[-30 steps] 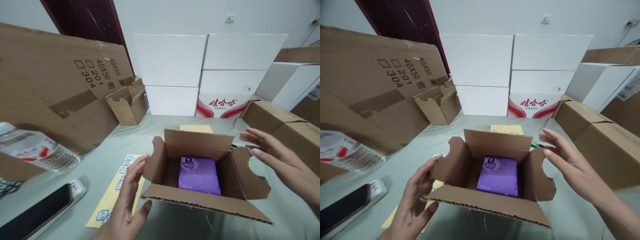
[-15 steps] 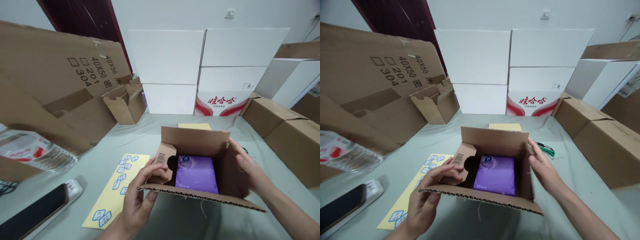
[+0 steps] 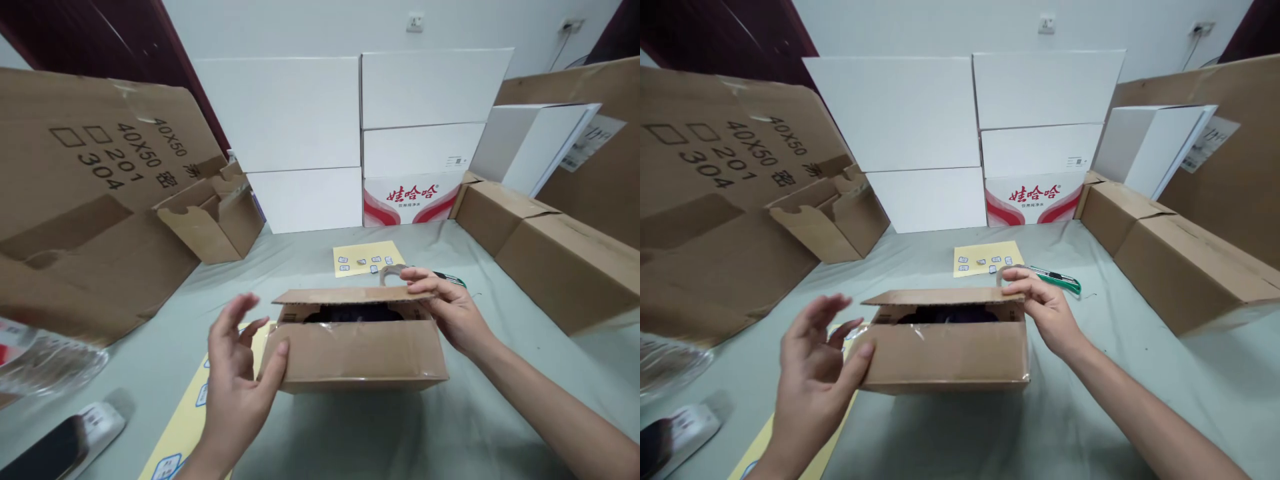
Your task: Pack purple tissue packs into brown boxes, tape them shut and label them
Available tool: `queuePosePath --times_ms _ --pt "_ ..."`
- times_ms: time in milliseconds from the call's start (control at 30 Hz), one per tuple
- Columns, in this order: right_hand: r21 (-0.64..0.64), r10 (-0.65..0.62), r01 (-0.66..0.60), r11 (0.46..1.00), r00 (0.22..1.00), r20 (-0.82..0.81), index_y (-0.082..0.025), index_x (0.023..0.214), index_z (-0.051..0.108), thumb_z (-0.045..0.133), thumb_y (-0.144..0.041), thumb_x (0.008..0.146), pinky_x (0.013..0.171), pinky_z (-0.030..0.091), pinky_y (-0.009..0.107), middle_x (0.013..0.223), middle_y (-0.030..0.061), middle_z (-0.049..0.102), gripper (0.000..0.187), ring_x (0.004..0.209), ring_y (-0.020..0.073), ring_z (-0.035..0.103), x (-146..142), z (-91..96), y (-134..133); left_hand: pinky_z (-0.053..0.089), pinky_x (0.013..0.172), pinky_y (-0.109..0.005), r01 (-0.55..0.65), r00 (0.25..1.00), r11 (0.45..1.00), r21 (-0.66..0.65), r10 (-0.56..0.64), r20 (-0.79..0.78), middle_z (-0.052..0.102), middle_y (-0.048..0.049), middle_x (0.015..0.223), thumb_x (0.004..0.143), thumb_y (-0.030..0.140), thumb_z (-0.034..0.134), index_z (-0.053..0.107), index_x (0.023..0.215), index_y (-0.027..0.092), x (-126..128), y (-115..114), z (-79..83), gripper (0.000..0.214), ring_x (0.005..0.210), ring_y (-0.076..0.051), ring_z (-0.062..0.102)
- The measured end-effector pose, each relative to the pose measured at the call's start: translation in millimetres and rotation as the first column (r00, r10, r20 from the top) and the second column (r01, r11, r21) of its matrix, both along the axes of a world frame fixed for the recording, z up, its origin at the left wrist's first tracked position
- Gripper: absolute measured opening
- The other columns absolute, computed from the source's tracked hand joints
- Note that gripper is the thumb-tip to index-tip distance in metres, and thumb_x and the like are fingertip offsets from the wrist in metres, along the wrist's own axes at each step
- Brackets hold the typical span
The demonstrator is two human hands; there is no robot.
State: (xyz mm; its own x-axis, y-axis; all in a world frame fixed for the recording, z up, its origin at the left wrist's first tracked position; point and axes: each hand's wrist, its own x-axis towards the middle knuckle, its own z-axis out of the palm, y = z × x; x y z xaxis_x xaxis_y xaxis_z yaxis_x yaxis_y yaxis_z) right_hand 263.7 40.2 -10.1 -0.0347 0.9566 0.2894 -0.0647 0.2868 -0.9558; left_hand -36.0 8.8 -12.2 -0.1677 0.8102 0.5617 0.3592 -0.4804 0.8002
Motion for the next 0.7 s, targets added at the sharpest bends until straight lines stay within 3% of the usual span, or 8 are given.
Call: queuePosePath --times_ms 67,133,233,400,500,600,700 --pt "0.009 0.065 -0.065 0.998 0.998 0.024 -0.027 0.074 0.077 0.062 -0.026 0.080 0.104 0.040 0.045 0.123 0.0036 0.065 0.016 0.126 0.0284 0.051 7 0.4 0 0.034 0.115 -0.041 0.034 0.997 0.998 -0.055 -0.038 -0.071 0.030 -0.0004 0.156 0.084 0.028 0.066 0.036 0.145 0.042 -2 6 2.4 0.068 0.146 -0.024 0.030" --pt "0.002 0.179 -0.180 0.984 0.981 0.068 -0.027 0.081 0.078 0.058 -0.027 0.082 0.107 0.036 0.049 0.126 0.0051 0.065 0.021 0.131 0.0305 0.046 13 0.3 0 0.020 0.121 -0.048 0.088 0.980 0.978 -0.191 -0.119 -0.160 0.026 0.0032 0.159 0.088 0.033 0.058 0.053 0.134 0.042 -6 10 5.0 0.047 0.149 -0.028 0.023" --pt "-0.008 0.329 -0.330 0.944 0.939 0.104 -0.028 0.098 0.078 0.057 -0.035 0.087 0.112 0.032 0.049 0.129 0.0050 0.064 0.024 0.139 0.0301 0.039 21 -1.2 -1 0.013 0.121 -0.052 0.134 0.975 0.911 -0.390 -0.192 -0.114 0.039 0.0023 0.154 0.090 0.041 0.050 0.071 0.111 0.036 -11 14 8.4 0.030 0.146 -0.032 0.027" --pt "-0.030 0.516 -0.516 0.856 0.849 0.119 -0.030 0.115 0.072 0.054 -0.040 0.094 0.114 0.032 0.045 0.145 0.0021 0.053 0.030 0.141 0.0261 0.037 25 -0.5 -4 0.027 0.112 -0.043 0.112 0.993 0.836 -0.537 -0.071 0.097 0.061 -0.0021 0.135 0.077 0.041 0.057 0.075 0.099 0.029 -10 17 12.4 0.031 0.136 -0.035 0.041" --pt "-0.002 0.491 -0.498 0.867 0.853 0.179 -0.033 0.122 0.067 0.054 -0.034 0.096 0.115 0.029 0.043 0.145 0.0004 0.053 0.029 0.141 0.0217 0.036 20 1.0 -7 0.040 0.091 -0.032 0.104 0.977 0.811 -0.576 0.025 0.212 0.065 -0.0009 0.129 0.069 0.039 0.061 0.076 0.093 0.027 -5 16 14.8 0.031 0.129 -0.034 0.046" --pt "0.043 0.418 -0.433 0.900 0.888 0.194 -0.032 0.124 0.063 0.051 -0.031 0.097 0.111 0.036 0.042 0.140 0.0019 0.056 0.030 0.135 0.0202 0.045 17 -1.2 -12 0.039 0.072 -0.027 0.089 0.953 0.804 -0.587 0.102 0.284 0.069 -0.0018 0.121 0.062 0.035 0.063 0.075 0.089 0.023 1 14 18.2 0.032 0.120 -0.031 0.050" --pt "0.140 0.163 -0.197 0.970 0.961 0.222 -0.029 0.125 0.055 0.053 -0.027 0.095 0.100 0.045 0.039 0.126 0.0053 0.059 0.030 0.119 0.0200 0.055 20 -8.8 -22 0.037 0.065 -0.024 0.069 0.934 0.806 -0.588 0.154 0.321 0.071 -0.0025 0.116 0.059 0.032 0.065 0.074 0.088 0.019 6 14 21.3 0.033 0.113 -0.029 0.052"
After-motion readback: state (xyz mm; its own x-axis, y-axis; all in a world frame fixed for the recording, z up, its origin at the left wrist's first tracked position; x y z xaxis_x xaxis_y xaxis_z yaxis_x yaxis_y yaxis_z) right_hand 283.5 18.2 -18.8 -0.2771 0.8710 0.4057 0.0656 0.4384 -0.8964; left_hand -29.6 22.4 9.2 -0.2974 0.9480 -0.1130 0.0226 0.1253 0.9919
